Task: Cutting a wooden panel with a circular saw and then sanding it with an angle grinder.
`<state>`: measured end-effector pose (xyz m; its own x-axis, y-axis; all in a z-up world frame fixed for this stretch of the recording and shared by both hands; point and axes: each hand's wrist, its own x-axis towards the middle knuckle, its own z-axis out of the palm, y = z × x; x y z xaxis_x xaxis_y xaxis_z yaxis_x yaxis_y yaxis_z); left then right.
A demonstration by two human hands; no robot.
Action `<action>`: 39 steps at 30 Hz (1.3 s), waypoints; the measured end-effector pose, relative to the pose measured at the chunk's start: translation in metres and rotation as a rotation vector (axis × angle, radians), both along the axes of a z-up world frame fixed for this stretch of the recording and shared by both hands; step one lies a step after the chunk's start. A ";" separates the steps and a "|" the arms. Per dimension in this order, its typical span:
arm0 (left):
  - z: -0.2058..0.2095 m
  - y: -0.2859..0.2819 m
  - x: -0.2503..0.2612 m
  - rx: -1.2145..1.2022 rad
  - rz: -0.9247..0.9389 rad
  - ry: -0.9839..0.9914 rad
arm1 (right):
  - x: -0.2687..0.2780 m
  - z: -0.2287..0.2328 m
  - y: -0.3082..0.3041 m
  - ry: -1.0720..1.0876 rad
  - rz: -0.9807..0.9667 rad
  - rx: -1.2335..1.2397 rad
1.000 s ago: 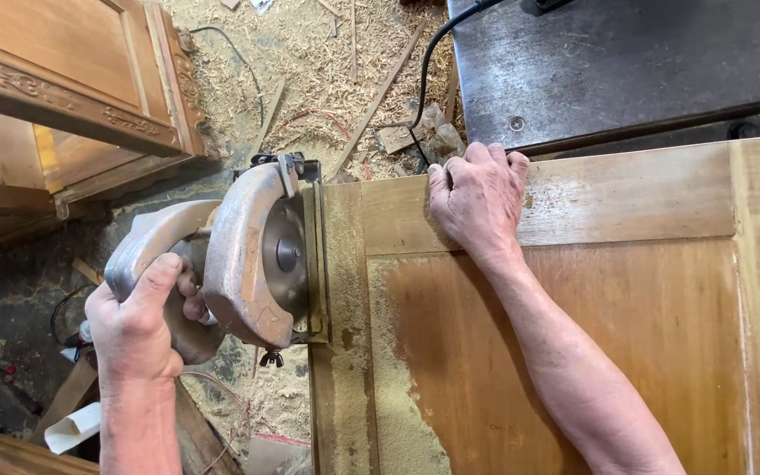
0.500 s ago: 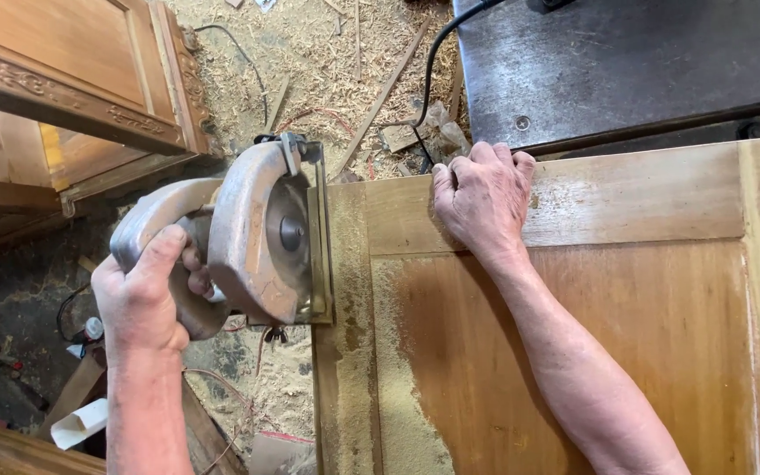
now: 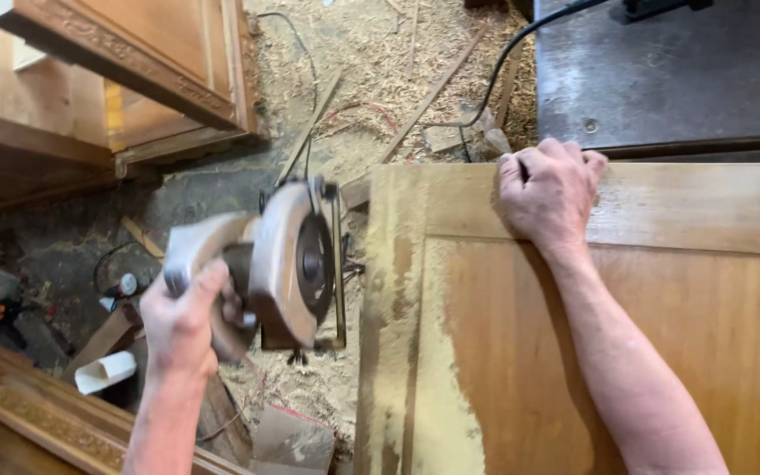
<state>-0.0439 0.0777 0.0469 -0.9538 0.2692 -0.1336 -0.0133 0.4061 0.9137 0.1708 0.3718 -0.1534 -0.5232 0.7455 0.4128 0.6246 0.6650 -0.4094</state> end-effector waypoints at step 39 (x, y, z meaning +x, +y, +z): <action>-0.264 -0.495 -0.082 -0.074 0.698 -0.805 | -0.054 0.084 -0.280 -0.454 -0.239 -0.598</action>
